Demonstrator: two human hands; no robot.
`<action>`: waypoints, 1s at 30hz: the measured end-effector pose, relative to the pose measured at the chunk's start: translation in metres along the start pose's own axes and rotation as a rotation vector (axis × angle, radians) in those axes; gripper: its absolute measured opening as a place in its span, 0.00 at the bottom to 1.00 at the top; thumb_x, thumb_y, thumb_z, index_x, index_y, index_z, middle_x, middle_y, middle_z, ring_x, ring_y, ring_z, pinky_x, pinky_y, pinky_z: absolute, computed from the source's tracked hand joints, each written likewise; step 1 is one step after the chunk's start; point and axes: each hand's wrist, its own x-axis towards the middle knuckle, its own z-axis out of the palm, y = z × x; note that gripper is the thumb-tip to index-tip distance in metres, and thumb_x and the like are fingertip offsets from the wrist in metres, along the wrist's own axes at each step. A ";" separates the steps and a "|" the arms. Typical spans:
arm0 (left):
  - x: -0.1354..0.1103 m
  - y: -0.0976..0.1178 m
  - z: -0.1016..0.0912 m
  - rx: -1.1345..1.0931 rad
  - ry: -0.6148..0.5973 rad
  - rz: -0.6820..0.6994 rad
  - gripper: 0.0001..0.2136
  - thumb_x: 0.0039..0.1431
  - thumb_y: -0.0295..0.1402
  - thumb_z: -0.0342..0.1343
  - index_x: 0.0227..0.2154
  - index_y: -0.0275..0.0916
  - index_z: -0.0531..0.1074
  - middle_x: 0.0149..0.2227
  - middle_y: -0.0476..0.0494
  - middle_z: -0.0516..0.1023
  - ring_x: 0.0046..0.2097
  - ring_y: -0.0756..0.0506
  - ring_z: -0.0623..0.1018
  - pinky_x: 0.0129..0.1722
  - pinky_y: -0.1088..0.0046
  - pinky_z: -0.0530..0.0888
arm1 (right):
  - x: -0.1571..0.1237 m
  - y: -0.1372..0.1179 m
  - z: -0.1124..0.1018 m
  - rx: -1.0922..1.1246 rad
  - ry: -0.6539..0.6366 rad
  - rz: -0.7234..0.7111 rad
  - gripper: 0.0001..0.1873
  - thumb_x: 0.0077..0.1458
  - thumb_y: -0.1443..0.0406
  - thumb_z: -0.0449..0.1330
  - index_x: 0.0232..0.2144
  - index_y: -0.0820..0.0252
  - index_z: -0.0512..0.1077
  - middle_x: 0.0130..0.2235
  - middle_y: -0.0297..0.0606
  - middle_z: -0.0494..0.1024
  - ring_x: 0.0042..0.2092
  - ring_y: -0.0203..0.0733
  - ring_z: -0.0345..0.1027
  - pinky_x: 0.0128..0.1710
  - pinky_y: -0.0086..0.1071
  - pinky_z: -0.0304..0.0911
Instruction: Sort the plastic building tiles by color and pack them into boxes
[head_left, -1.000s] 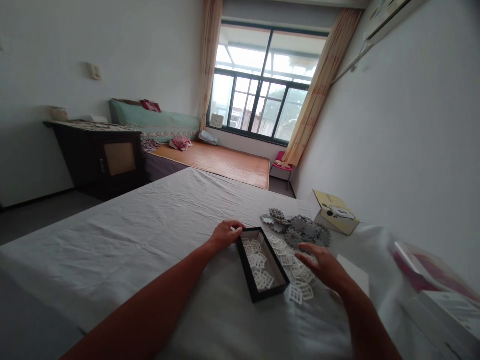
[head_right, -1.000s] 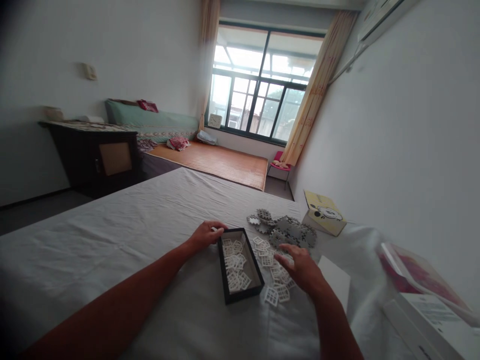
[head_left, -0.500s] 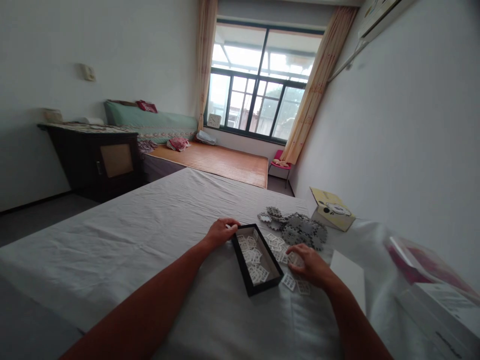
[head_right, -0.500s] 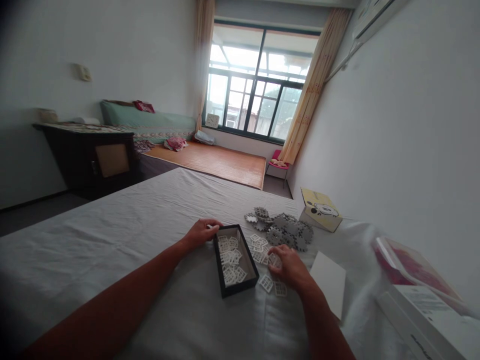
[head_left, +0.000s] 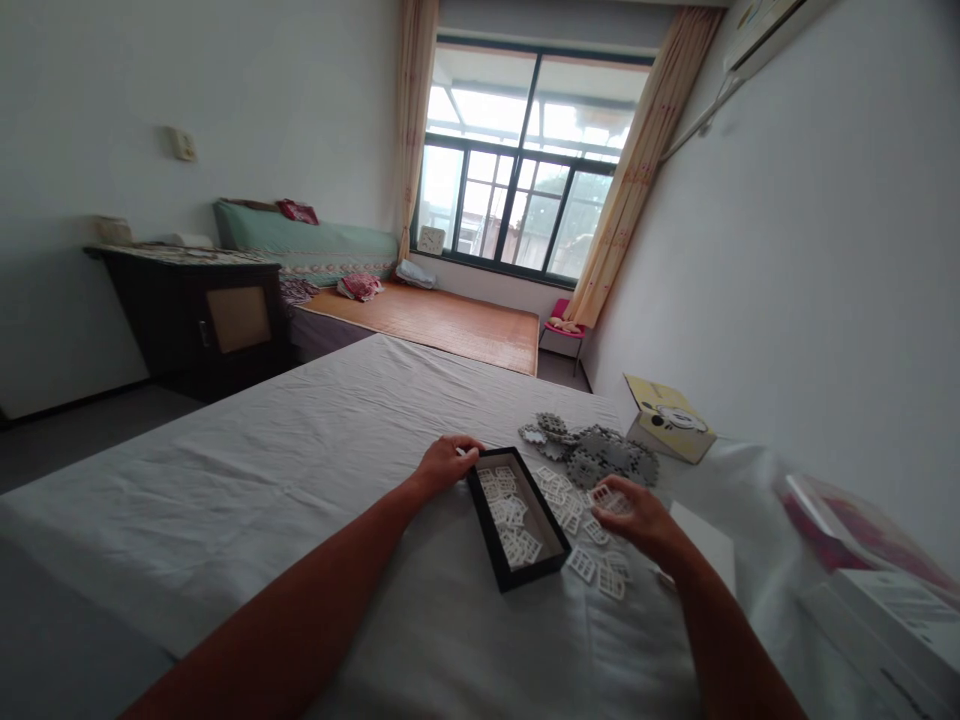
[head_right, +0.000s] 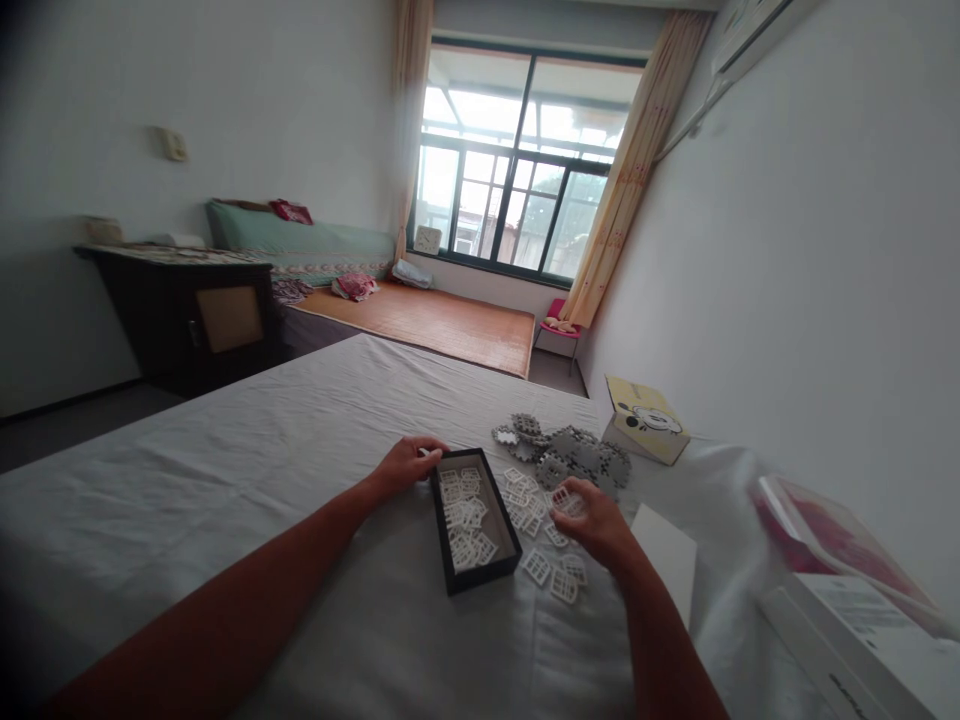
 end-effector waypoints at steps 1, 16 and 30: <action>0.000 0.000 0.000 0.011 0.004 0.003 0.15 0.49 0.36 0.51 0.35 0.33 0.78 0.19 0.50 0.73 0.23 0.50 0.72 0.24 0.78 0.67 | 0.000 -0.010 0.004 0.089 -0.009 -0.010 0.14 0.44 0.56 0.59 0.32 0.59 0.69 0.26 0.32 0.71 0.28 0.37 0.65 0.28 0.29 0.60; -0.001 0.001 0.000 0.090 0.011 0.050 0.15 0.50 0.34 0.50 0.35 0.35 0.78 0.21 0.49 0.76 0.26 0.50 0.74 0.27 0.79 0.68 | 0.039 -0.012 0.057 -0.192 0.121 -0.387 0.21 0.59 0.59 0.44 0.49 0.58 0.69 0.52 0.42 0.71 0.55 0.44 0.60 0.56 0.43 0.55; 0.002 -0.002 -0.001 0.093 -0.004 0.082 0.16 0.50 0.35 0.49 0.35 0.34 0.78 0.26 0.47 0.78 0.27 0.50 0.74 0.26 0.78 0.67 | -0.003 0.013 -0.010 -0.221 -0.053 -0.069 0.24 0.56 0.49 0.48 0.41 0.57 0.74 0.44 0.42 0.77 0.46 0.47 0.68 0.48 0.38 0.60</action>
